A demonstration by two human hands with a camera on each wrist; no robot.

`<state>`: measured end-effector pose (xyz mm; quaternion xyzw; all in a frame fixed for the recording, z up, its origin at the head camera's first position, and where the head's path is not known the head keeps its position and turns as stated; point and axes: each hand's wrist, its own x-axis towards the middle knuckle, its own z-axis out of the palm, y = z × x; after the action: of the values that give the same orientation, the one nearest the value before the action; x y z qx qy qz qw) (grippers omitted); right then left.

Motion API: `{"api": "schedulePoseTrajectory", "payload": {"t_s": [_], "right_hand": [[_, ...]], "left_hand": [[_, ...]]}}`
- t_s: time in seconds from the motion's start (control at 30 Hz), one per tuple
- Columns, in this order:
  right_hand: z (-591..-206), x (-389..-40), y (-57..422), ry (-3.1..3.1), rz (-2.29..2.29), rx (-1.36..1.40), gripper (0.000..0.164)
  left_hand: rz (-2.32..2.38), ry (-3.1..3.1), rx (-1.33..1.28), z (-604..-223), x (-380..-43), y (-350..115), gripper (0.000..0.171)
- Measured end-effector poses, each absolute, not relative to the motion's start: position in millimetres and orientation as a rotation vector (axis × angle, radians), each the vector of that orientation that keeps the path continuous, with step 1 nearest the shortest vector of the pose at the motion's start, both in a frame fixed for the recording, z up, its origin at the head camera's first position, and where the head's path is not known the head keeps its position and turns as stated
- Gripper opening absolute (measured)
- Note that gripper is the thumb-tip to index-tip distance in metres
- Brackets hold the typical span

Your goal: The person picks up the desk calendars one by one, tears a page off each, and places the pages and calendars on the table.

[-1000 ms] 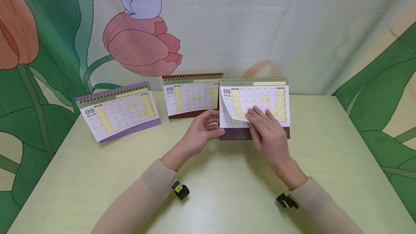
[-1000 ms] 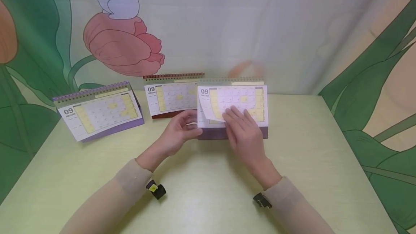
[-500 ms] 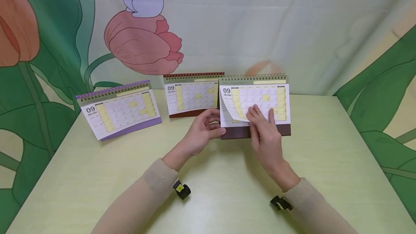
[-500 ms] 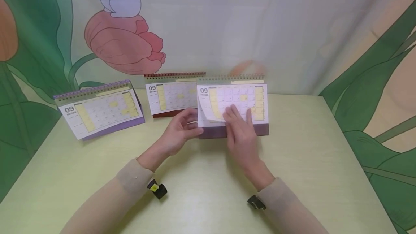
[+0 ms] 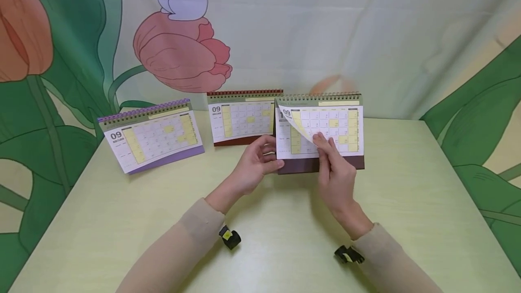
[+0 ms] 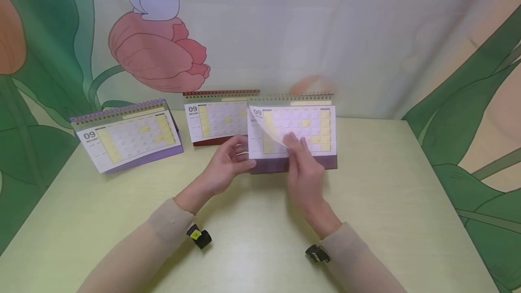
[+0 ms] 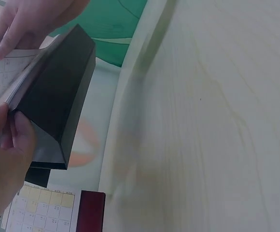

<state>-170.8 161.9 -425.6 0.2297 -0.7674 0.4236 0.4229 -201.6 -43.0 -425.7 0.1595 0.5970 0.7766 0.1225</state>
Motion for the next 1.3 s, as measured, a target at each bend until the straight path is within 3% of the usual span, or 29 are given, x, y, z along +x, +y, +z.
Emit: {"api": "schedulePoseTrajectory", "payload": {"t_s": [0.3, 0.73, 1.0, 1.3], "right_hand": [[-419, -172, 167, -1.883, 1.282, 0.336, 0.011], [-415, -173, 174, -1.847, 1.546, 0.141, 0.026], [-415, -173, 174, -1.805, 1.606, 0.009, 0.026], [-388, -179, 169, -1.649, 1.691, -0.036, 0.028]], "left_hand": [[2.225, 1.784, 0.475, -425, -203, -41, 0.041], [2.228, 1.766, 0.522, -429, -202, -32, 0.035], [2.243, 1.764, 0.535, -434, -200, -27, 0.031], [2.282, 1.746, 0.428, -443, -196, -30, 0.032]]}}
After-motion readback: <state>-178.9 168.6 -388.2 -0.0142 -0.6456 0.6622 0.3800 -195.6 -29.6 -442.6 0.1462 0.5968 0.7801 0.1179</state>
